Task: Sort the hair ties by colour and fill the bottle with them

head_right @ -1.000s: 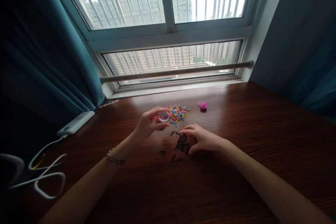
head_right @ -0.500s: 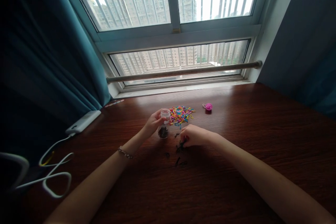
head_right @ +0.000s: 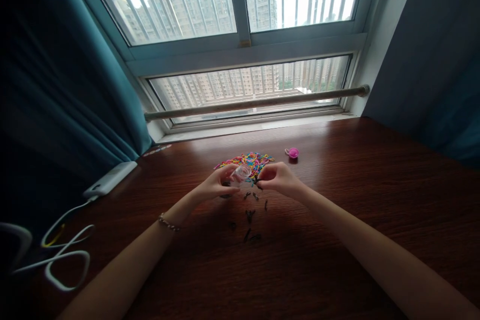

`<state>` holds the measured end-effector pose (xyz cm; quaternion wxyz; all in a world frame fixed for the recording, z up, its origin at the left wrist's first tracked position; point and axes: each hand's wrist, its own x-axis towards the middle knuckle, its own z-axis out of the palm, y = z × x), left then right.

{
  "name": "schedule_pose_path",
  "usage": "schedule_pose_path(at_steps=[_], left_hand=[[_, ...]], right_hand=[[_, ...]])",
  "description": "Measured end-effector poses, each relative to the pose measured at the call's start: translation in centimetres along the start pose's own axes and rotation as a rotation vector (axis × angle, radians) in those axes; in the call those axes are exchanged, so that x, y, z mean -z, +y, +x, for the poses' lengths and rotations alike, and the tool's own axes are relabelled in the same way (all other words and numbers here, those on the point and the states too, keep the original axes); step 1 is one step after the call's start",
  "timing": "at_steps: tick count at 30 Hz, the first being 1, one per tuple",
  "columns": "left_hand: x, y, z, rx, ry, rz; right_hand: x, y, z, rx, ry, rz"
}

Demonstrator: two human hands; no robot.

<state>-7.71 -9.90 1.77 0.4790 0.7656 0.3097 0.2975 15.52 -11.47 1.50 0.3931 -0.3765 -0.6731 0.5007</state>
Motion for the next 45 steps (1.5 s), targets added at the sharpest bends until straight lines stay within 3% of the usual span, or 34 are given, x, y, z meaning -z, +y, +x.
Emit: schedule_pose_path(at_steps=[4,7,13,19,23,27,35,40,42,45], left_hand=[[-0.8,0.0,0.1,-0.013,0.03,0.125],[-1.6,-0.1,0.0,-0.039,0.063,0.149],[-2.4,0.2,-0.1,-0.103,0.122,0.201],[-3.2,0.9,0.0,-0.194,0.162,0.311],[-3.5,0.8,-0.1,-0.174,0.171,0.288],[-3.4,0.8,0.0,-0.154,0.184,0.278],[-3.2,0.2,0.0,-0.129,0.208,0.204],[-2.9,-0.4,0.2,-0.108,0.327,0.087],[-2.6,-0.5,0.3,-0.117,0.395,0.006],[-2.4,-0.5,0.4,-0.129,0.442,-0.088]], right_hand=[[0.7,-1.0,0.2,-0.063,0.187,0.359],[0.6,-1.1,0.1,-0.054,0.244,0.424],[-0.1,-1.6,-0.7,0.052,0.25,-0.023],[-0.7,-2.5,-1.6,0.25,0.35,-0.378],[-1.0,-2.8,-1.7,0.251,0.303,-0.412],[-1.1,-3.2,-1.9,0.21,0.374,-0.411],[-1.2,-3.6,-2.2,0.322,0.365,-0.436],[-0.7,-2.9,-1.8,0.307,0.47,-0.344],[-0.3,-2.1,-1.5,0.191,0.366,-0.425],[0.0,-0.4,-1.2,-0.011,0.008,-0.578]])
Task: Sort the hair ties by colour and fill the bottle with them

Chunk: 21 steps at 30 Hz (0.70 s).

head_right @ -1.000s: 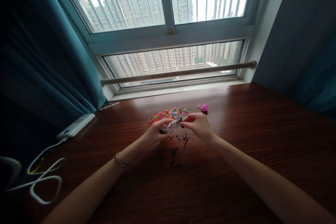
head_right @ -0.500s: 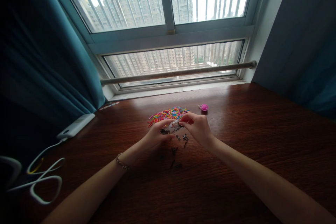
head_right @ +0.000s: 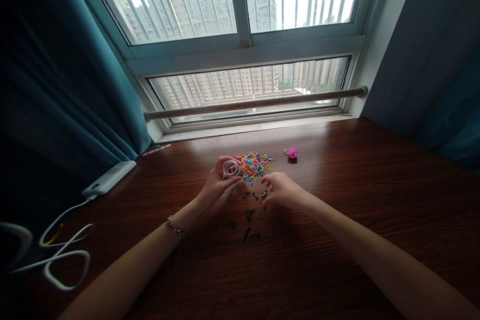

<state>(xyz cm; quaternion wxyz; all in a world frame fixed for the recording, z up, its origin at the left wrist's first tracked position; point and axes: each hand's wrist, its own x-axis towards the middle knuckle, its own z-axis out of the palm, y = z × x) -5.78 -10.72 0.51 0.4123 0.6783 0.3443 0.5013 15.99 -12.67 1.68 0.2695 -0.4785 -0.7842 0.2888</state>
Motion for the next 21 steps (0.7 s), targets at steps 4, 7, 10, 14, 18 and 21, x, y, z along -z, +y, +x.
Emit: schedule_pose_path(at_steps=[4,7,10,14,18,21], left_hand=[[0.1,0.0,0.1,0.004,0.035,-0.032],[0.1,-0.2,0.1,0.025,0.033,-0.054],[0.1,-0.6,0.1,0.048,0.016,-0.09],[0.3,-1.0,0.3,0.044,0.021,-0.083],[0.3,-1.0,0.2,0.008,0.026,-0.003],[0.2,-0.7,0.0,-0.038,0.018,0.111]], right_hand=[[-1.2,1.2,0.1,0.008,-0.166,-0.185],[-1.6,1.2,0.3,0.034,-0.184,-0.255],[-1.6,1.0,0.4,0.052,-0.229,-0.302],[-1.7,0.6,0.0,0.158,-0.276,-0.449],[-2.3,0.3,-0.7,0.235,-0.289,-0.626],[-2.4,-0.4,-0.9,0.267,-0.181,-0.597]])
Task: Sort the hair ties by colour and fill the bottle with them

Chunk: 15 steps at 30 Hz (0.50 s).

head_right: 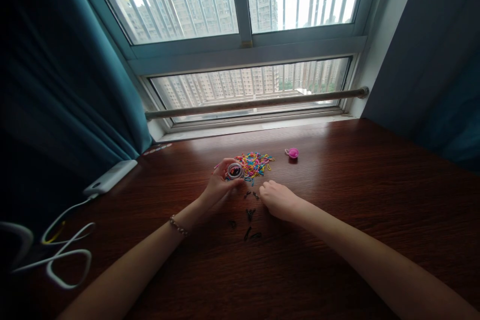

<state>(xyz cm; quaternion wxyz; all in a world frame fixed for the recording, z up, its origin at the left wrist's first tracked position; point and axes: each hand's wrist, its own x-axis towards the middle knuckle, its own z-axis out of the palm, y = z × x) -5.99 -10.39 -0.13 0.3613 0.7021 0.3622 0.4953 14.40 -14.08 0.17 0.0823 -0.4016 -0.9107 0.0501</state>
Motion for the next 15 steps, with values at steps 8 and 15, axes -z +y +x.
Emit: schedule_pose_path(at_steps=[8,15], left_hand=[[-1.3,0.7,-0.8,-0.031,-0.114,0.145],[-1.8,0.4,-1.0,-0.013,-0.131,0.081]], right_hand=[[2.5,-1.9,1.1,-0.177,0.653,0.663],[1.8,-2.2,1.1,-0.122,0.801,0.38]])
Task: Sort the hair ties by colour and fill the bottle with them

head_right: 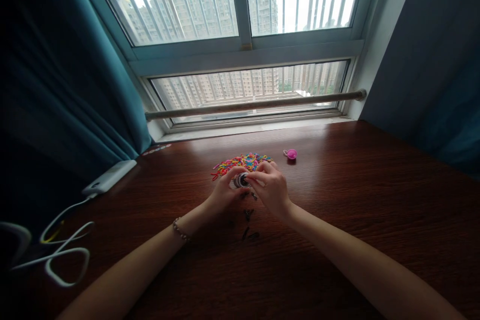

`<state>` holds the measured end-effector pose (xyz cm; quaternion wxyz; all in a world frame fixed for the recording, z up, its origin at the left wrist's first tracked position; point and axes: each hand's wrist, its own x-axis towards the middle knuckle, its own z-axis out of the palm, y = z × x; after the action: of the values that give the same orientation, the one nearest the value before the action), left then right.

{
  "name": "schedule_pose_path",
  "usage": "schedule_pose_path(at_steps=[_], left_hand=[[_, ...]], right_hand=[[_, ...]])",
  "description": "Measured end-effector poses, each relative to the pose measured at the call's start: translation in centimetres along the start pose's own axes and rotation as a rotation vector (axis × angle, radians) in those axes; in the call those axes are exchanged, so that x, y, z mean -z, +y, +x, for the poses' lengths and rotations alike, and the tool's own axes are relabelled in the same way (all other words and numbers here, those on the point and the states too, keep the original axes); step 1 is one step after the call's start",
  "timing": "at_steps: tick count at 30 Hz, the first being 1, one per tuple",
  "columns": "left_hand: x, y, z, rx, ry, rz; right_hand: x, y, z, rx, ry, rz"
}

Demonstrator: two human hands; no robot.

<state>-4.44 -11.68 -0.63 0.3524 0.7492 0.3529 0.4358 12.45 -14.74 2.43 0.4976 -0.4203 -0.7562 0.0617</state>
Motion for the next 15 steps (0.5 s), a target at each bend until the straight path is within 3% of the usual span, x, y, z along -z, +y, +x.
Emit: schedule_pose_path(at_steps=[5,10,12,15], left_hand=[[0.1,0.1,0.0,-0.006,0.01,0.014],[0.2,-0.3,0.2,0.029,0.1,-0.081],[0.4,-0.6,0.4,0.037,0.171,-0.155],[0.9,-1.0,0.8,0.054,0.26,-0.227]], right_hand=[[0.5,-0.5,-0.1,0.07,0.004,-0.05],[0.8,-0.3,0.1,-0.135,0.109,0.034],[0.3,0.8,-0.2,-0.221,0.001,0.027],[-0.9,2.7,-1.1,-0.309,-0.338,-0.015]])
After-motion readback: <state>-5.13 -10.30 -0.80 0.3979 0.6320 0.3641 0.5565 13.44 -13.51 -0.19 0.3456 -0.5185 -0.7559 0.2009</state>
